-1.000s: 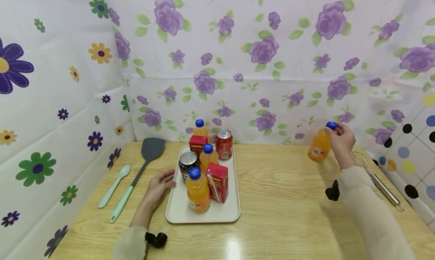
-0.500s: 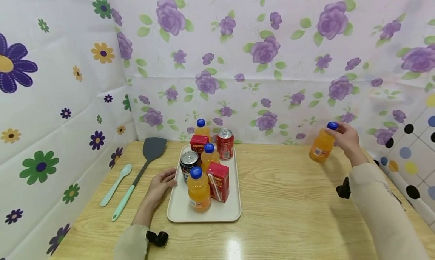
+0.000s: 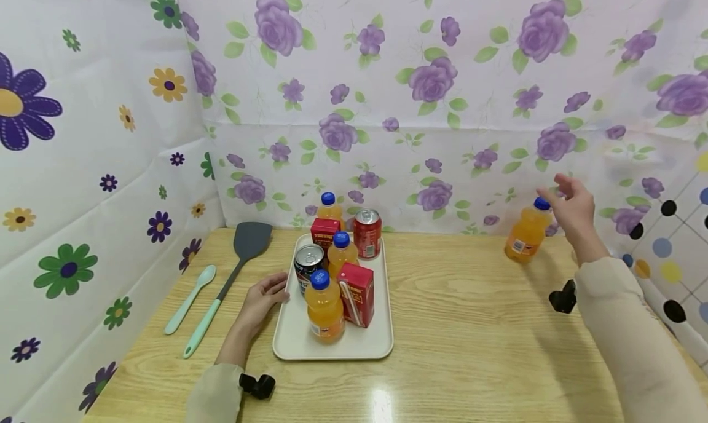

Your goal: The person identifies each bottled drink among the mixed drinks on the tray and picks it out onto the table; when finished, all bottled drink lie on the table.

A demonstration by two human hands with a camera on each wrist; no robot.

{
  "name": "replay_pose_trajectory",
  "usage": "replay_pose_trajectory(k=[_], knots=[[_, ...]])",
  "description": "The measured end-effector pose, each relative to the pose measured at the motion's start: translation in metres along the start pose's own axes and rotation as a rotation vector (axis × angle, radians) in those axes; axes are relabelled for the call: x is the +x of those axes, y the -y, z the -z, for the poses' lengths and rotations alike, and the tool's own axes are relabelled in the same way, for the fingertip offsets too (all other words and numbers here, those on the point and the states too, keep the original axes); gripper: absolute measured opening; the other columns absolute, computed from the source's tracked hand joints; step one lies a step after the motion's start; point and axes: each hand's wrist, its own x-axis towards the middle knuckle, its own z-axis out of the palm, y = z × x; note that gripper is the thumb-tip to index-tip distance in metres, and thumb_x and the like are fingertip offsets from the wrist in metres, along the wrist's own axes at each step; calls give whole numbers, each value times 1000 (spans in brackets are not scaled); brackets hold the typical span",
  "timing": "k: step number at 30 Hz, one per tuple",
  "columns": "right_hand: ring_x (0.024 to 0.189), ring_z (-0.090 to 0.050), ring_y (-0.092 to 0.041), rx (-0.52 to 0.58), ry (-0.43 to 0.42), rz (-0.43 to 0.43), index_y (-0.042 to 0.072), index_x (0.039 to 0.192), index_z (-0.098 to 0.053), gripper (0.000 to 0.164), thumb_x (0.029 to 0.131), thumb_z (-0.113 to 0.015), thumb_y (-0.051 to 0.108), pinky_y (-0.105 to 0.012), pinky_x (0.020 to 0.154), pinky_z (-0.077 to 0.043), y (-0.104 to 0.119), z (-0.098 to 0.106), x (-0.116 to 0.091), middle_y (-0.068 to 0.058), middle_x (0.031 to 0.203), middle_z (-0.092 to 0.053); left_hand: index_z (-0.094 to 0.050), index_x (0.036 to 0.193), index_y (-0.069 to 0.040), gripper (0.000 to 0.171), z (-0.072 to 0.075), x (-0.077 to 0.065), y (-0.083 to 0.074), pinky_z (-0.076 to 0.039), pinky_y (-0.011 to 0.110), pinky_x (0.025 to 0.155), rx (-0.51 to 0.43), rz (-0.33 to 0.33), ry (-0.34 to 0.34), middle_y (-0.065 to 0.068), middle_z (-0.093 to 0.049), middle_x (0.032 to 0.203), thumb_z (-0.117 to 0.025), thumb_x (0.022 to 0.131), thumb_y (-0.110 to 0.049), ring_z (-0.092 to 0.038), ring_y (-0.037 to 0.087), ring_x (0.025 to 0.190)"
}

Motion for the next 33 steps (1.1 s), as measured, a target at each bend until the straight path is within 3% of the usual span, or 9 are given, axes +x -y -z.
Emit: replay_pose_trajectory(k=[9,12,16,21,26,33], knots=[[139,-39,-20,64,-46,1,13,150,-37,70,92,-59,46,-28,118,-33,27,-3,-6,1,150,-45,-40,145,3,58,1,2,2,-47,6,84,7,20,-10,22,-41,151,-58,89,3,-41,33,140],[124,-48,-9,94,-48,19,12,147,-41,66,92,-61,43,-12,105,-41,32,-9,-10,13,131,-53,-40,145,4,58,1,1,3,-47,6,83,7,21,-7,23,-41,151,-58,90,3,-41,33,140],[101,-50,6,149,-44,86,10,140,-50,57,92,-64,37,-2,81,-45,40,-21,-16,27,109,-51,-40,145,3,58,0,0,0,-46,5,84,6,19,-1,23,-40,152,-59,90,1,-41,33,141],[92,-52,9,214,-15,163,11,129,-58,43,93,-64,33,-2,76,-44,52,-44,-25,27,101,-54,-39,146,2,58,2,-1,-2,-45,4,86,11,15,8,22,-40,152,-59,91,0,-41,32,141],[92,-54,7,262,64,202,14,125,-61,34,94,-64,29,-4,74,-45,68,-72,-33,26,97,-57,-41,145,3,58,1,0,-3,-46,5,85,4,7,0,22,-42,151,-59,90,1,-42,33,140],[88,-56,6,276,158,219,-2,129,-58,44,95,-63,25,-5,75,-47,86,-120,-43,26,91,-59,-42,144,4,57,0,1,0,-47,6,83,-5,9,-2,23,-43,150,-59,90,2,-42,34,140]])
